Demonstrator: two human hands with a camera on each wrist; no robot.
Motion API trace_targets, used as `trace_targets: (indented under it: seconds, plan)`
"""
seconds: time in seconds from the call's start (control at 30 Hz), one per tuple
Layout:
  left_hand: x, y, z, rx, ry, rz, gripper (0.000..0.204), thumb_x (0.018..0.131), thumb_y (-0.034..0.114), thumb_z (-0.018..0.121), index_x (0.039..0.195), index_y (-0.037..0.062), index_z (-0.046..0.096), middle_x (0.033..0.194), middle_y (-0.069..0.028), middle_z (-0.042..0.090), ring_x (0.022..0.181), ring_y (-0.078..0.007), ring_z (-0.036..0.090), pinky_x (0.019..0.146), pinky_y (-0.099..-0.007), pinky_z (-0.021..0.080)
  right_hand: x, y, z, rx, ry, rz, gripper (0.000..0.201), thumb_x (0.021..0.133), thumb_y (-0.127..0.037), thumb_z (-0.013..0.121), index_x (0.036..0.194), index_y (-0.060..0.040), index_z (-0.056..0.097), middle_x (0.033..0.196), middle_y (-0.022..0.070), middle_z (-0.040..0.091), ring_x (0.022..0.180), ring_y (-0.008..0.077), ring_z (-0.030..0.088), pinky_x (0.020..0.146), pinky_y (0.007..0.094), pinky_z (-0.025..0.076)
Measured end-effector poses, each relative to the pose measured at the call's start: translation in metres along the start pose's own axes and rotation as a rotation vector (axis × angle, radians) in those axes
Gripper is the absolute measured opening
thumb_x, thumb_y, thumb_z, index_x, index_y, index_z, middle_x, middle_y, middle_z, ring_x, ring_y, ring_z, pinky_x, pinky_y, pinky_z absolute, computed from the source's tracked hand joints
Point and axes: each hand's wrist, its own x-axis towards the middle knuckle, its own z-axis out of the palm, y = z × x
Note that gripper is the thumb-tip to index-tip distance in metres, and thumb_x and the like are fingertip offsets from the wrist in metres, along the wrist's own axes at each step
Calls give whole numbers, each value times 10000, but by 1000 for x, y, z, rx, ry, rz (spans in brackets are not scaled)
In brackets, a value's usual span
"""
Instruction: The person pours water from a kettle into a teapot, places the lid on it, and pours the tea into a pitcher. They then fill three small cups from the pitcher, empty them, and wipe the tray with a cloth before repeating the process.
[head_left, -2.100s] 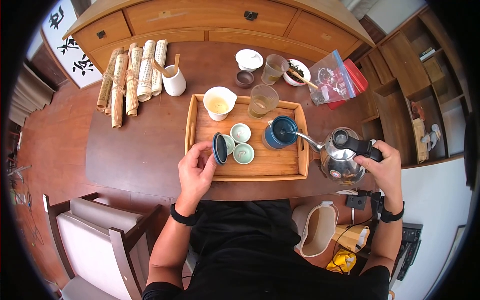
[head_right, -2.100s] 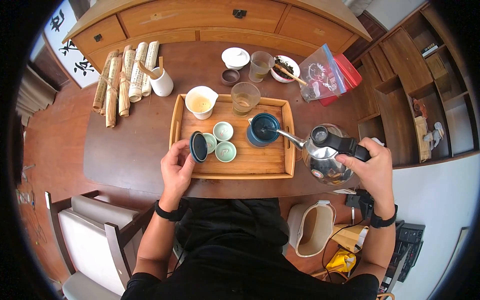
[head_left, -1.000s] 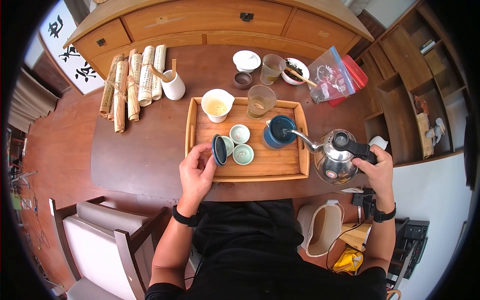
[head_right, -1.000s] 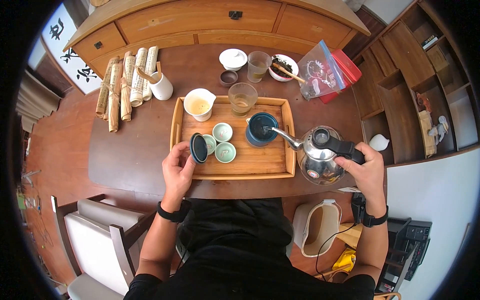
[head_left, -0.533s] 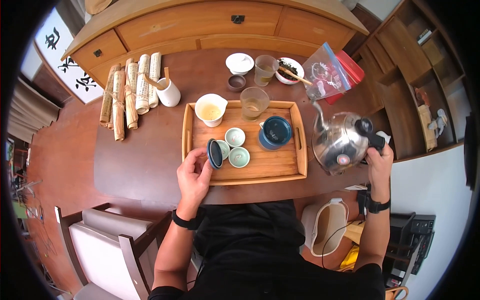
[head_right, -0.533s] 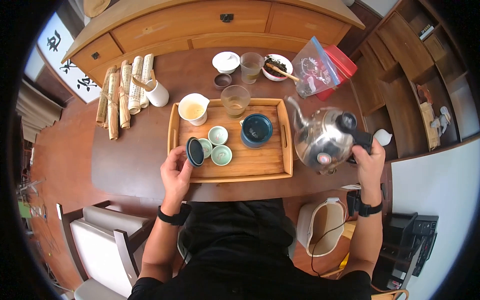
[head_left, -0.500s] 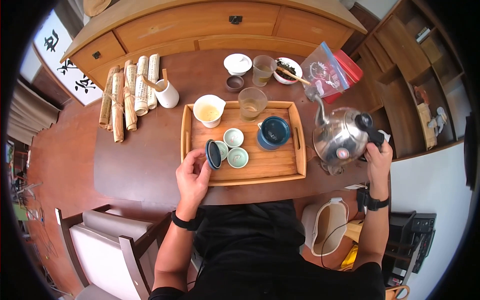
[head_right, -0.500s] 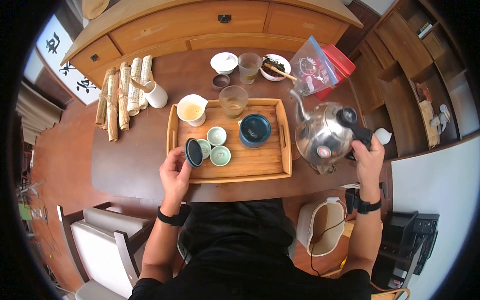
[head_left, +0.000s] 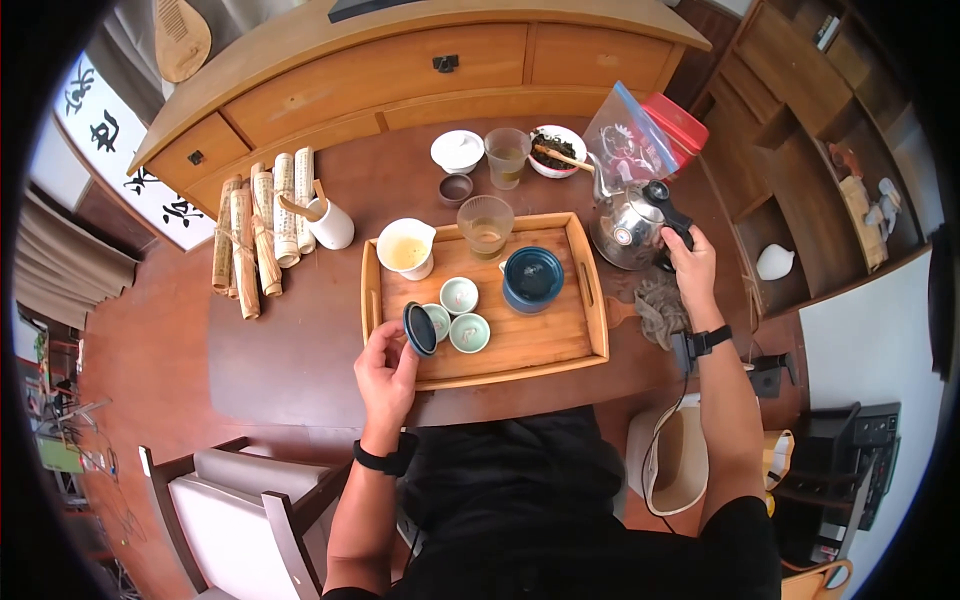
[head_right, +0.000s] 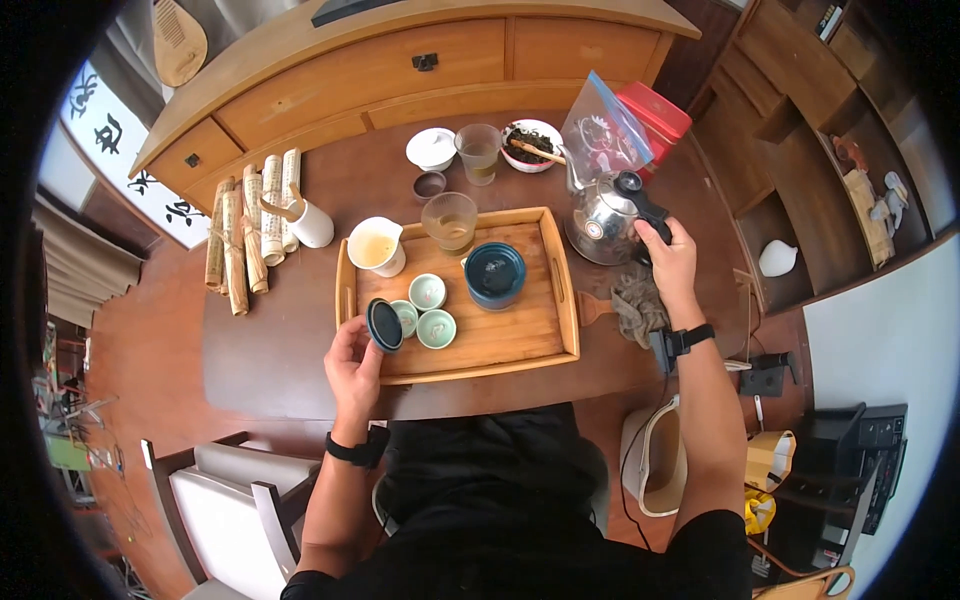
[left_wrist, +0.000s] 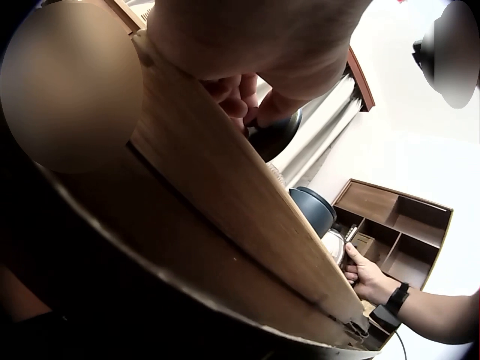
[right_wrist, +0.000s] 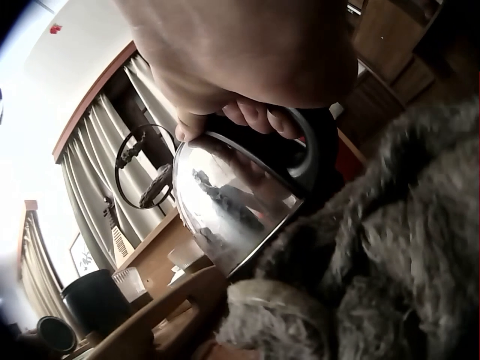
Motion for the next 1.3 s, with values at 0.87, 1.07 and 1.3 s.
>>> trace_targets:
  seconds: [0.87, 1.07, 1.3]
  plan:
    - [64, 147, 35, 334, -403, 172, 210, 990, -12, 795, 1197, 15, 804, 943, 8, 797, 746, -43, 626, 676, -254, 500, -154, -41, 116, -36, -141, -378, 163, 970, 32, 770, 1109, -23, 704, 962, 84, 707, 805, 203, 707, 751, 338, 570]
    - [87, 162, 73, 413, -442, 278, 249, 910, 70, 858, 1155, 38, 825, 951, -55, 813, 718, -126, 633, 675, -310, 530, -154, -41, 115, -36, -155, -382, 147, 965, 40, 764, 1082, -28, 707, 951, 82, 703, 810, 210, 712, 741, 341, 571]
    - [103, 161, 92, 560, -436, 395, 250, 883, 116, 879, 1118, 44, 835, 897, -69, 779, 729, -188, 654, 699, -340, 551, -154, -43, 113, -21, -172, -374, 138, 954, 51, 764, 1060, -22, 714, 956, 94, 711, 831, 236, 724, 754, 351, 586]
